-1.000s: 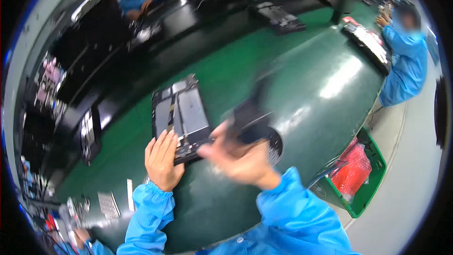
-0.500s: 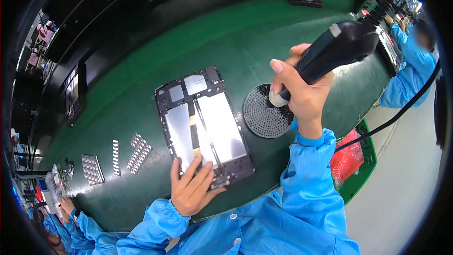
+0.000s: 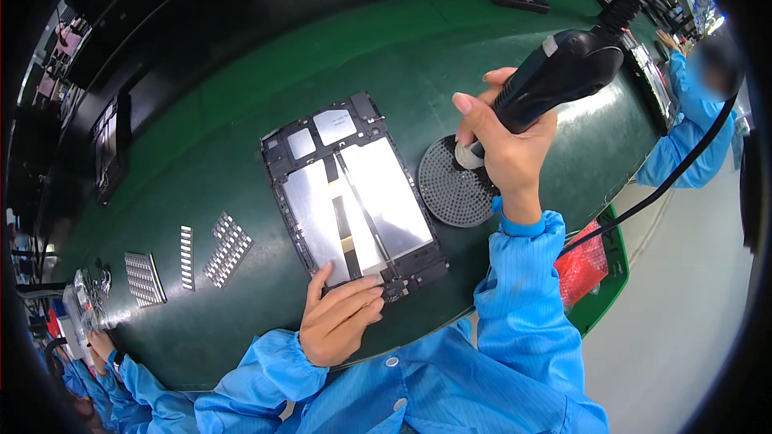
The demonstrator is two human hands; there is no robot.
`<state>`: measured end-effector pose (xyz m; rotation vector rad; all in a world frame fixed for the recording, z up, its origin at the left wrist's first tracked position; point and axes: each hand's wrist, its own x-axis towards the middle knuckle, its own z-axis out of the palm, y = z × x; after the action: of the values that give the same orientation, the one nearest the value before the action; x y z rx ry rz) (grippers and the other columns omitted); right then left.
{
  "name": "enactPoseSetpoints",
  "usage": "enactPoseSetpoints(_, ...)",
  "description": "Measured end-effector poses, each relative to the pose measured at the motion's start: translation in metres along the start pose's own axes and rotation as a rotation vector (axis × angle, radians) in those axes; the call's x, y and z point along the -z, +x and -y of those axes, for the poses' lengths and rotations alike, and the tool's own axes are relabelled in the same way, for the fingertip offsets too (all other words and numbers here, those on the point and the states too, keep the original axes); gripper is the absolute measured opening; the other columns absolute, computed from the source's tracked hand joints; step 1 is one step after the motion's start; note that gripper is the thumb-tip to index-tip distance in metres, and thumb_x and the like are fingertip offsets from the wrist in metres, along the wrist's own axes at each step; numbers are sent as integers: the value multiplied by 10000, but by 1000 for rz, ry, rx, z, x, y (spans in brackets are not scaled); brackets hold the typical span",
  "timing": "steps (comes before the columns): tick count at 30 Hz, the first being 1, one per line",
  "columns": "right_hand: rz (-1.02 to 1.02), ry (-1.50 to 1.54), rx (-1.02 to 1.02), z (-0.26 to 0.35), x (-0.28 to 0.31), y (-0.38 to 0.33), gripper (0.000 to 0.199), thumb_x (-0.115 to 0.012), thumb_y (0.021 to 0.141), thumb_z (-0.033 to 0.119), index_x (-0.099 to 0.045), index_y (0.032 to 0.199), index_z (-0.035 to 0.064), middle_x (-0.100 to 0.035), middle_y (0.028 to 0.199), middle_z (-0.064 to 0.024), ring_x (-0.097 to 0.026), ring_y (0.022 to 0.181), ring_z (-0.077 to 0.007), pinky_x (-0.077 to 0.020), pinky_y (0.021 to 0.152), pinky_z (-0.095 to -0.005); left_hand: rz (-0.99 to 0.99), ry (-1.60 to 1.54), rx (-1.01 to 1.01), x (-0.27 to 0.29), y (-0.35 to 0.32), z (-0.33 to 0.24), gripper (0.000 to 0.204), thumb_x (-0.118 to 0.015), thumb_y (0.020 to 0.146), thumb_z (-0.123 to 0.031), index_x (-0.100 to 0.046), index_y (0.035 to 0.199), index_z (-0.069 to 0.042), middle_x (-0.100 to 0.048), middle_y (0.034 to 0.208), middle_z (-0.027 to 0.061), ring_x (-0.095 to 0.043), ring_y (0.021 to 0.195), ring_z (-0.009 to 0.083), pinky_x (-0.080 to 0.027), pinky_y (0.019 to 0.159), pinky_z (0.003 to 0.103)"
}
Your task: Assembling electronic components into tablet cases on a production line.
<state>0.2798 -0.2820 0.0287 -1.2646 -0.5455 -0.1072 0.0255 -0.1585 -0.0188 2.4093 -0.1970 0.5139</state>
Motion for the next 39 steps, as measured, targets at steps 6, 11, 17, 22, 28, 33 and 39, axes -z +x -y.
enactPoseSetpoints(6, 15, -15, -3, -7, 0, -3, 253, -711, 741, -68, -550, 931, -22, -591, 610, -34, -551, 476, -89, -421, 445, -222, -43, -185, 71, -2, -1, 0, 243, -722, 668, 54, -666, 900, 4, -694, 881, 116, -674, 925, 259, -409, 954, 482)
enactPoseSetpoints(11, 51, -64, 0, -3, -5, -8, 292, -698, 739, -93, -527, 962, -11, -581, 619, -44, -566, 488, -125, -439, 466, -238, -59, -246, 61, -3, 2, -6, 205, -717, 689, 56, -675, 884, 8, -695, 901, 140, -671, 940, 261, -426, 933, 465)
enactPoseSetpoints(17, -1, -67, -19, -3, -6, -9, 290, -710, 756, -54, -552, 991, 4, -581, 639, -16, -551, 497, -86, -406, 447, -210, -164, -347, -11, 3, 13, -6, 199, -717, 683, 40, -683, 873, -5, -674, 867, 99, -659, 848, 287, -495, 808, 405)
enactPoseSetpoints(22, -20, -99, 27, 8, -4, -10, 312, -689, 765, -60, -532, 1032, -18, -568, 628, -39, -543, 506, -113, -422, 490, -234, -324, -168, 467, 33, 16, 17, 183, -720, 729, 5, -683, 907, 13, -676, 822, 118, -663, 751, 205, -526, 690, 290)
enactPoseSetpoints(28, 68, 98, 153, 22, -5, -14, 342, -619, 812, -42, -484, 1126, -14, -542, 670, -71, -508, 497, -154, -450, 519, -327, -417, -735, 719, 52, 25, 68, 162, -683, 831, -60, -654, 931, 65, -681, 828, 91, -631, 734, 106, -517, 669, 229)
enactPoseSetpoints(33, 105, 74, 138, 33, -27, -26, 356, -604, 817, -39, -473, 1146, -4, -537, 667, -70, -503, 496, -148, -449, 517, -334, -273, -691, 729, 55, 35, 81, 173, -683, 837, -98, -672, 917, 56, -659, 847, 76, -605, 697, 90, -499, 646, 216)
enactPoseSetpoints(39, 253, 188, 60, 47, -75, -35, 433, -650, 773, -62, -442, 1148, 4, -569, 617, -67, -564, 510, -142, -472, 526, -258, -328, -549, 680, 47, 40, 92, 127, -710, 803, -82, -698, 867, 28, -626, 820, 55, -567, 648, 73, -461, 597, 199)
